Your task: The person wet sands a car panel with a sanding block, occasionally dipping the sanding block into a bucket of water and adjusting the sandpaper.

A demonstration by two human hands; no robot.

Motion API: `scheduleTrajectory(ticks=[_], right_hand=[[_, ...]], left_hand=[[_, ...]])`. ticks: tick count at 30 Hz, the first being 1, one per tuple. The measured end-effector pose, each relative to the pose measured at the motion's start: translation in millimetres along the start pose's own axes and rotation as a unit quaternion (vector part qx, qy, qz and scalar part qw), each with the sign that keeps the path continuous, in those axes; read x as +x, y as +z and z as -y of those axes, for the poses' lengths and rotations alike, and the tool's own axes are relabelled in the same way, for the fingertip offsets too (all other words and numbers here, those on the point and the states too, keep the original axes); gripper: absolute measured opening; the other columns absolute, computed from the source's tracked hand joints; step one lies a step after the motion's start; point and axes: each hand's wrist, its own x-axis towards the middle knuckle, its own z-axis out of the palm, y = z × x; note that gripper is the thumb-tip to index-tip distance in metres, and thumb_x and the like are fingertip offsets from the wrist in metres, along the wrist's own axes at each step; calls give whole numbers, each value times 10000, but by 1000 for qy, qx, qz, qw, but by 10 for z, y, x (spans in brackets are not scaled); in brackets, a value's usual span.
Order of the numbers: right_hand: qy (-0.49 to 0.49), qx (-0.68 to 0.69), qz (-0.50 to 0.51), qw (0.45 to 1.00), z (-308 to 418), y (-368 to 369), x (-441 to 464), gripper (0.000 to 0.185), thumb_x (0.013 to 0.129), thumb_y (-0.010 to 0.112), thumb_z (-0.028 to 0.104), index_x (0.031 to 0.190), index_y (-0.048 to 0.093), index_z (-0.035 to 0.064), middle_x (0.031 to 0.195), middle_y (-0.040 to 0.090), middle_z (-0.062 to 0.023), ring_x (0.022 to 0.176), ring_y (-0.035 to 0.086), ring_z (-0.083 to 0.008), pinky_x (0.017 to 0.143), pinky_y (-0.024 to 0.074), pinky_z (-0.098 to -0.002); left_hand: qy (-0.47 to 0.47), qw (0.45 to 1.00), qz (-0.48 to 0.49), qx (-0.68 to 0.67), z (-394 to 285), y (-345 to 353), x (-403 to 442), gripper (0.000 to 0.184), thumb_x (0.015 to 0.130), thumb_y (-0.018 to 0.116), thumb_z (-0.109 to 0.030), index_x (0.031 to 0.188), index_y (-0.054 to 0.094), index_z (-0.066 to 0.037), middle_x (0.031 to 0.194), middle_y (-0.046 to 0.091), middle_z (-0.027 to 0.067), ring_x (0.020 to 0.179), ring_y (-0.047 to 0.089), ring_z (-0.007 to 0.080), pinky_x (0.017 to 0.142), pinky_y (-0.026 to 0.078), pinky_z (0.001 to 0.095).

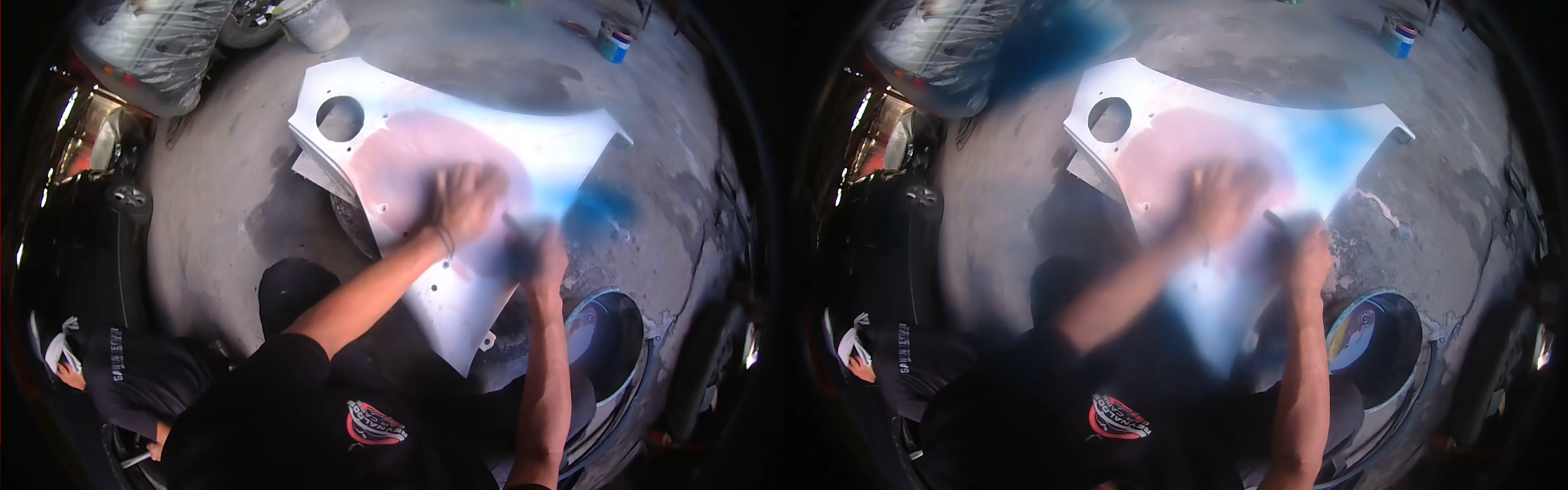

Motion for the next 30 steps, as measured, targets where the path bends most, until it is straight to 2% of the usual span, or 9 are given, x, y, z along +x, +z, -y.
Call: scheduleTrajectory(ticks=[4,7,9,13,14,17,21,23,30], right_hand=[[-15,7,-19,1000,-66,14,4,308,961,792,269,1123,623,70,983,707,-130,869,692,-303,795,565,-423],[267,316,129,902,-25,-131,-1,284,961,780,249,1129,623,82,980,706,-135,870,695,-313,780,561,-430],[37,136,63,988,-7,-201,2,677,1149,328,525,949,742,27,901,750,-161,891,688,-304,856,530,-444],[54,174,0,983,187,-238,-3,636,1137,365,507,866,704,42,783,664,-71,743,604,-211,717,490,-408],[32,111,99,988,93,-273,-6,430,926,755,138,1306,579,38,994,718,-200,901,717,-380,804,566,-475],[180,190,179,948,239,-407,49,484,922,763,154,1349,575,25,1001,724,-215,910,719,-406,809,570,-491],[74,146,132,978,61,-241,16,524,916,771,154,1378,568,13,1020,726,-230,930,723,-415,801,577,-494],[124,132,44,982,201,-231,17,681,1138,362,524,1076,712,-56,933,739,-190,852,697,-294,798,537,-436],[141,116,91,979,188,-196,-50,792,1123,311,583,1217,697,-102,1152,737,-306,1097,709,-391,999,526,-465]], left_hand=[[17,998,58,-3,136,61,355,439,939,686,-270,1376,667,-301,1194,595,122,1176,563,362,993,374,575],[-37,996,75,13,229,219,662,406,937,685,-244,1340,672,-298,1176,603,108,1167,565,344,976,373,564],[-59,997,57,13,81,173,600,371,941,680,-232,1306,680,-295,1163,610,107,1159,565,334,965,372,557],[32,996,58,-57,-224,-175,100,248,965,652,-212,1197,710,-278,1135,631,131,1145,569,334,957,375,534],[18,995,73,-66,-261,-205,91,222,970,645,-208,1170,714,-272,1127,631,132,1140,572,336,956,378,528],[5,996,72,-54,-259,268,664,265,950,663,-193,1200,705,-270,1101,597,102,1115,571,334,961,375,526],[-28,999,37,-26,-425,447,702,288,948,658,-191,1220,698,-275,1082,591,93,1095,573,332,962,374,526],[27,998,35,-48,-560,254,255,272,960,643,-185,1209,703,-274,1080,613,104,1095,574,335,967,376,518],[25,994,87,-53,-612,341,649,282,965,631,-214,1228,705,-284,1105,630,131,1128,581,341,995,369,542]])
